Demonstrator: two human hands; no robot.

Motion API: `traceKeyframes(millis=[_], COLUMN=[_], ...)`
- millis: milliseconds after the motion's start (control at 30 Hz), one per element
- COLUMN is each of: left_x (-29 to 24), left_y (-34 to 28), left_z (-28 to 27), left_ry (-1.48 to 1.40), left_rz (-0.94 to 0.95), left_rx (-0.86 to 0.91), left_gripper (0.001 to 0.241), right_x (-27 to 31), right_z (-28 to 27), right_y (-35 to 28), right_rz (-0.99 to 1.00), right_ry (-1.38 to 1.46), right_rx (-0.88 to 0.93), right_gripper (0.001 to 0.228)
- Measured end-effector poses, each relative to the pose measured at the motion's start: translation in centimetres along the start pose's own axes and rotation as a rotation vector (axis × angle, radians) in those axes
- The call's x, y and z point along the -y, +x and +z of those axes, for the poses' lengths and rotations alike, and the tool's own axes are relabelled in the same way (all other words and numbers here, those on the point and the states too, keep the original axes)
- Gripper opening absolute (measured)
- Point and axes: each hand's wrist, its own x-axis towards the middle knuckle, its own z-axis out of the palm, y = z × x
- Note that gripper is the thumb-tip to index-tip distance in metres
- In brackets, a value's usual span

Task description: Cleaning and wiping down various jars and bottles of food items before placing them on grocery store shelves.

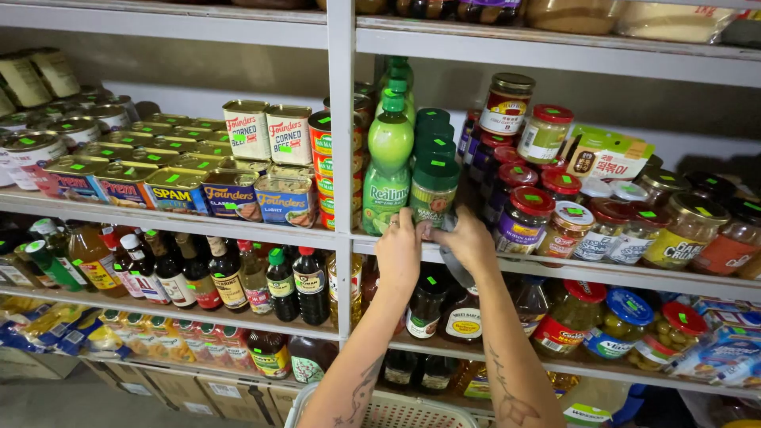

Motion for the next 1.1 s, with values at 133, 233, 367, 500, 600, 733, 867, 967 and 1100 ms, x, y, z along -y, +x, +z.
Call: traceKeyframes(millis=[133, 233, 367, 500, 600, 733, 867, 967, 1100], left_x=[0.0, -0.1, -0.1, -0.3, -0.3, -0.4, -0.2, -0.1, -0.2], left_y=[0.2, 0.4, 0.5, 0.6, 0.5, 0.7, 0.6, 0.8, 0.5], left_z=[0.2, 1.1, 2.7, 2.8, 3.3, 3.6, 4.1, 4.2, 4.3], left_ry=[0.042, 0.126, 0.154, 0.21, 0.202, 0.173, 0.112, 0.071, 0.141], left_rz=[0.017, 0.023, 0.04, 0.029, 0.037, 0.034, 0.029, 0.002, 0.018], left_rx=[-0.01, -0.019, -0.075, -0.096, -0.101, -0.092, -0.062, -0.053, -0.079], left_gripper=[0.037, 0.037, 0.023, 0.012, 0.015, 0.015, 0.022, 0.027, 0.052], right_x=[-0.1, -0.1, 1.4, 0.5, 0.2, -1.7, -2.3, -3.4, -2.6], right_z=[0.0, 0.1, -0.9, -0.2, 0.0, 1.1, 1.7, 2.0, 2.6], right_y=[0.5, 0.7, -0.3, 1.0, 1.4, 3.8, 4.2, 6.8, 11.9], right_rz=[0.013, 0.021, 0.022, 0.018, 0.021, -0.001, 0.013, 0.066, 0.258], right_ry=[0.002, -0.016, 0.028, 0.036, 0.051, 0.05, 0.37, 0.74, 0.98], right_rx=[0.011, 0.006, 0.01, 0.017, 0.023, 0.037, -0.038, -0.184, -0.215], right_gripper=[0.09, 0.089, 0.081, 0.078, 0.08, 0.078, 0.057, 0.044, 0.056])
